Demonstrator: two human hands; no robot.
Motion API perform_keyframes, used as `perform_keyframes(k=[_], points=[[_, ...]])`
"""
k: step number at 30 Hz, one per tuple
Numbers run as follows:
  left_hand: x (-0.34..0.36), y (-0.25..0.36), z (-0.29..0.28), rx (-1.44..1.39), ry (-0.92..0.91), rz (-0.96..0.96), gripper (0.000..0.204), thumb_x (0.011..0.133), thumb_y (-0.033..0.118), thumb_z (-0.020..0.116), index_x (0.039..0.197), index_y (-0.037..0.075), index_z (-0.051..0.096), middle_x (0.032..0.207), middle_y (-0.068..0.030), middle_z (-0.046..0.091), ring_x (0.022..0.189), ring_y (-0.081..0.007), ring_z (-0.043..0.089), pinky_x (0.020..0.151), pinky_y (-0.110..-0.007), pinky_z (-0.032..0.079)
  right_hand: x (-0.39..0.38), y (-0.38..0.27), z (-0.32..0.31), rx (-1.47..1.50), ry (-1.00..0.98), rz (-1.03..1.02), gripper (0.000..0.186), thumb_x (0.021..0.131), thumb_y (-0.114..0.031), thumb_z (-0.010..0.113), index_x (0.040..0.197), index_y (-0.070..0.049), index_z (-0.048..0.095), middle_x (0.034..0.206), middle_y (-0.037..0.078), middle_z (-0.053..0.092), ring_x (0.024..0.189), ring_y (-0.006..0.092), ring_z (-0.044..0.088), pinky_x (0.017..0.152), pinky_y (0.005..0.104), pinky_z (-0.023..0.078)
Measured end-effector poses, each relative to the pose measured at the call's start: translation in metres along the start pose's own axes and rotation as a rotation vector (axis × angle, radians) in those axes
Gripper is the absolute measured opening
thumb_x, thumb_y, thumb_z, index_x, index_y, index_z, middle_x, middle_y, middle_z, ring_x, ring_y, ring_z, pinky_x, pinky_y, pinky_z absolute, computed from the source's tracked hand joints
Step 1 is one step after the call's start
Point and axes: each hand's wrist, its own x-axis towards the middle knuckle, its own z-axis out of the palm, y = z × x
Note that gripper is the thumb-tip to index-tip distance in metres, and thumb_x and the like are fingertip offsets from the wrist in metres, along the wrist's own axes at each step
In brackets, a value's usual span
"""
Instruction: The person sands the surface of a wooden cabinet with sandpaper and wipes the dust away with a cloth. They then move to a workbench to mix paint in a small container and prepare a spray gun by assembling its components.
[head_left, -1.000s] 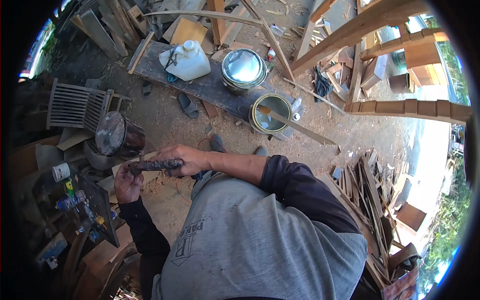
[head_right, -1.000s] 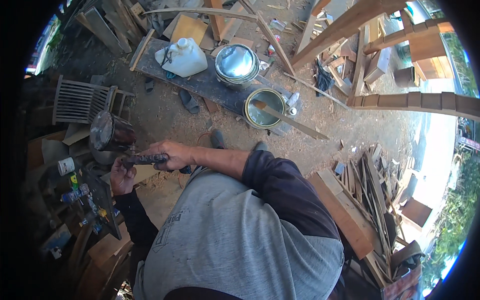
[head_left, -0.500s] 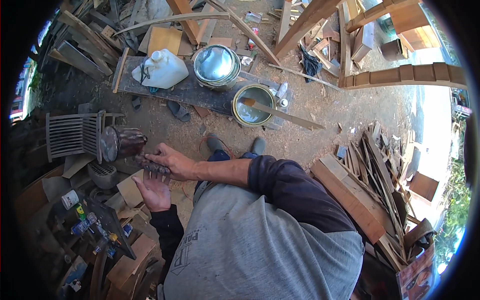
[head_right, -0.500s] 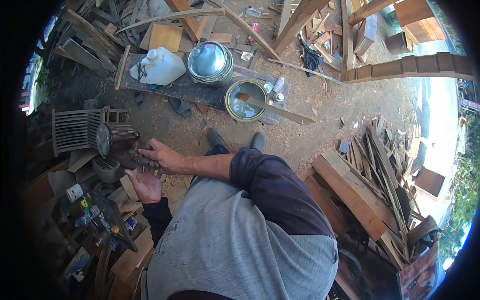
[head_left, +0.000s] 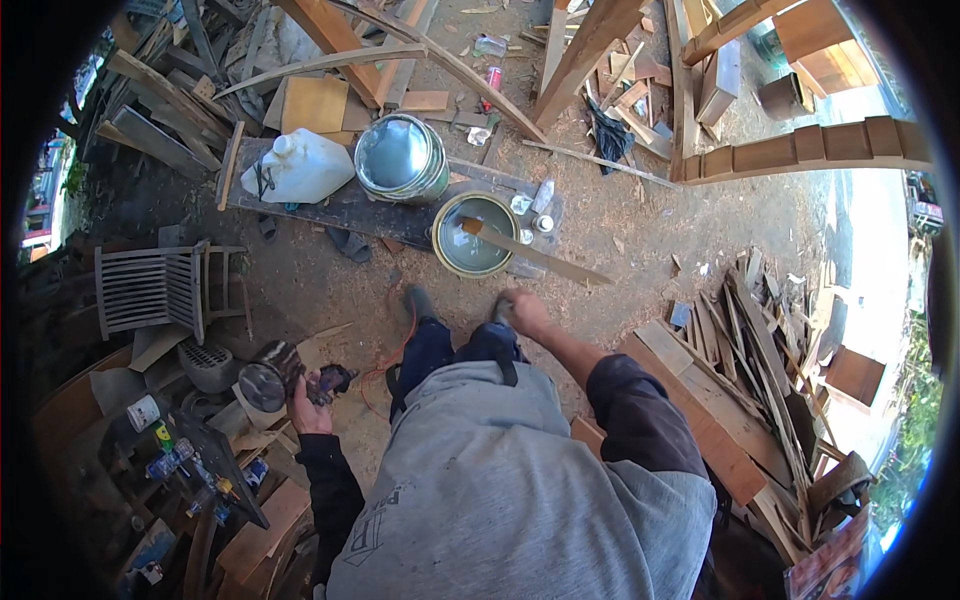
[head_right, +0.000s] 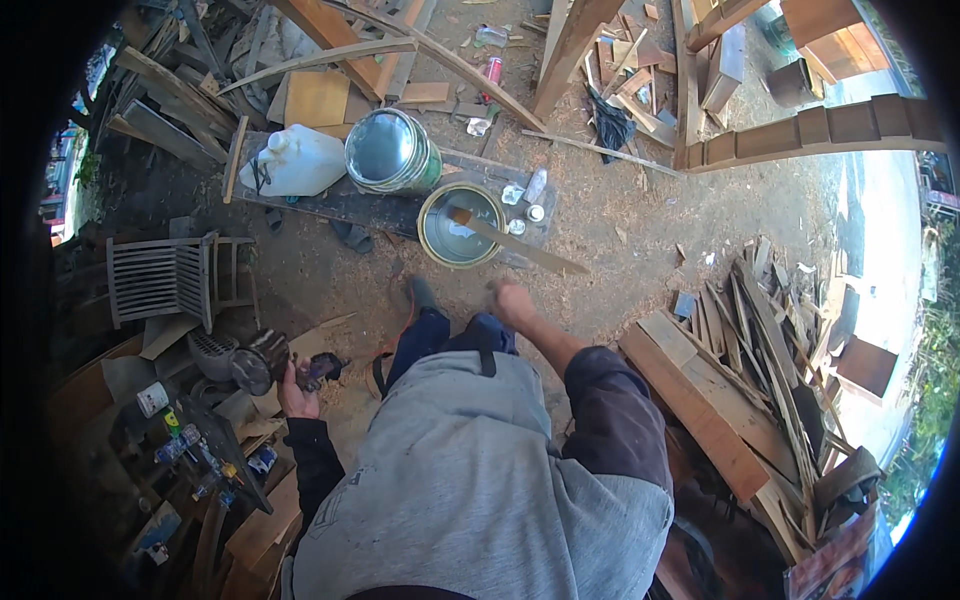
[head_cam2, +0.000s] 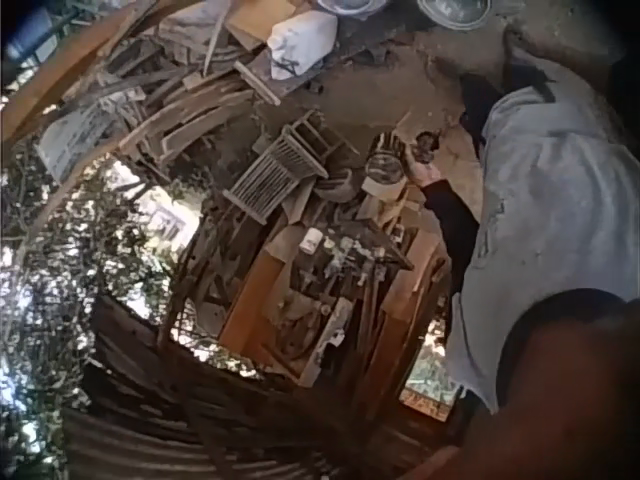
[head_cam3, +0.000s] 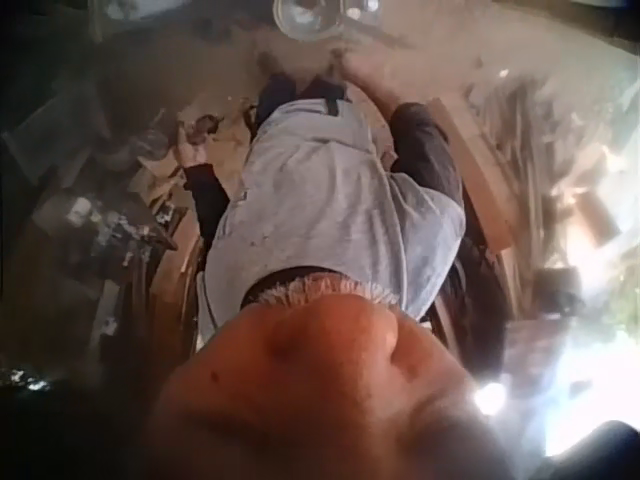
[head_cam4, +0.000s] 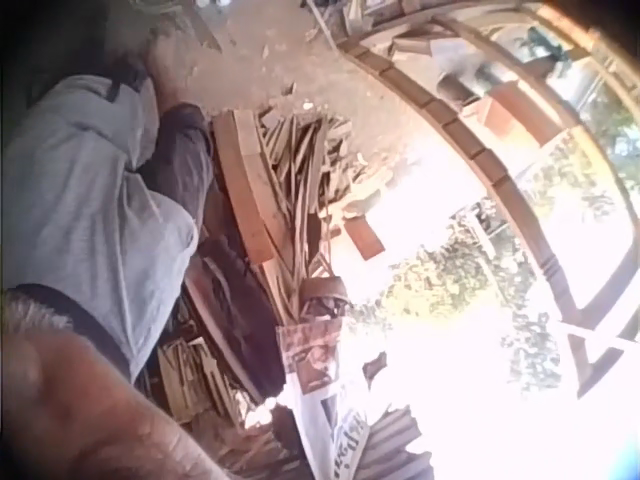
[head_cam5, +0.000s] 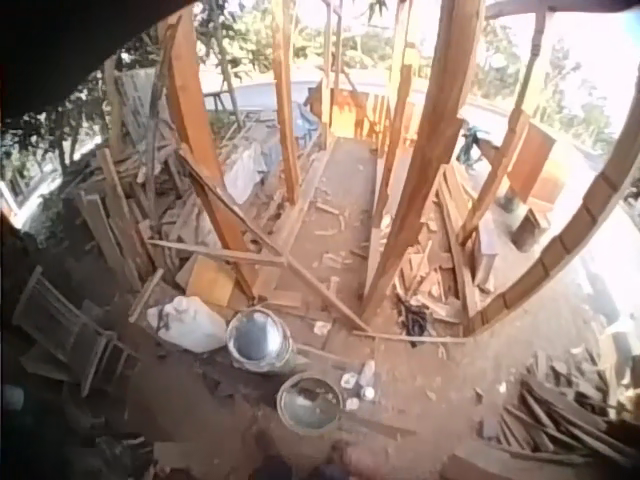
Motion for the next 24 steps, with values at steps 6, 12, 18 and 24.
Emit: perform_keyframes(k=[6,12,18,24], points=[[-0.031,-0.041,-0.019,0.077,-0.01,-0.333,0.015,0.097,0.017,0.06,0.108,0.007,0.063,0.099,-0.0067,0.067,0.085,-0.02,0.066,0.061,-0.035,0.052,0.093,0.046,-0.092,-0.331,0.232,0.185,0.08,0.082,-0.028,0.074,0.151,-0.032,0.032,0.153,0.022,0.031,0.104,0.0447,0.065,0.076,0.0514,0.057],[-0.029,-0.091,-0.042,0.084,-0.043,-0.341,0.015,0.099,0.019,0.06,0.11,0.01,0.058,0.09,-0.0078,0.063,0.079,-0.023,0.065,0.061,-0.045,0.056,0.128,0.066,-0.083,-0.338,0.048,0.137,0.049,0.09,-0.021,0.06,0.136,-0.018,0.046,0.143,0.029,0.041,0.104,0.0472,0.064,0.08,0.0515,0.057],[-0.027,-0.15,-0.026,-0.096,0.096,-0.488,0.017,0.099,0.022,0.061,0.111,0.013,0.054,0.089,-0.007,0.061,0.083,-0.0269,0.064,0.067,-0.053,0.057,0.083,0.057,-0.074,-0.344,0.187,0.164,0.031,0.091,-0.018,0.055,0.121,-0.01,0.054,0.114,0.025,0.057,0.091,0.0469,0.066,0.072,0.0534,0.055],[0.014,-0.257,-0.026,0.54,0.378,-0.131,0.038,0.098,0.044,0.06,0.108,0.008,0.059,0.094,-0.0045,0.066,0.068,-0.0204,0.056,0.06,-0.04,0.05,-0.009,0.02,-0.014,-0.5,0.079,-0.104,0.037,0.093,-0.036,0.055,0.116,-0.007,0.059,0.11,0.025,0.064,0.083,0.0452,0.068,0.071,0.0555,0.055]])
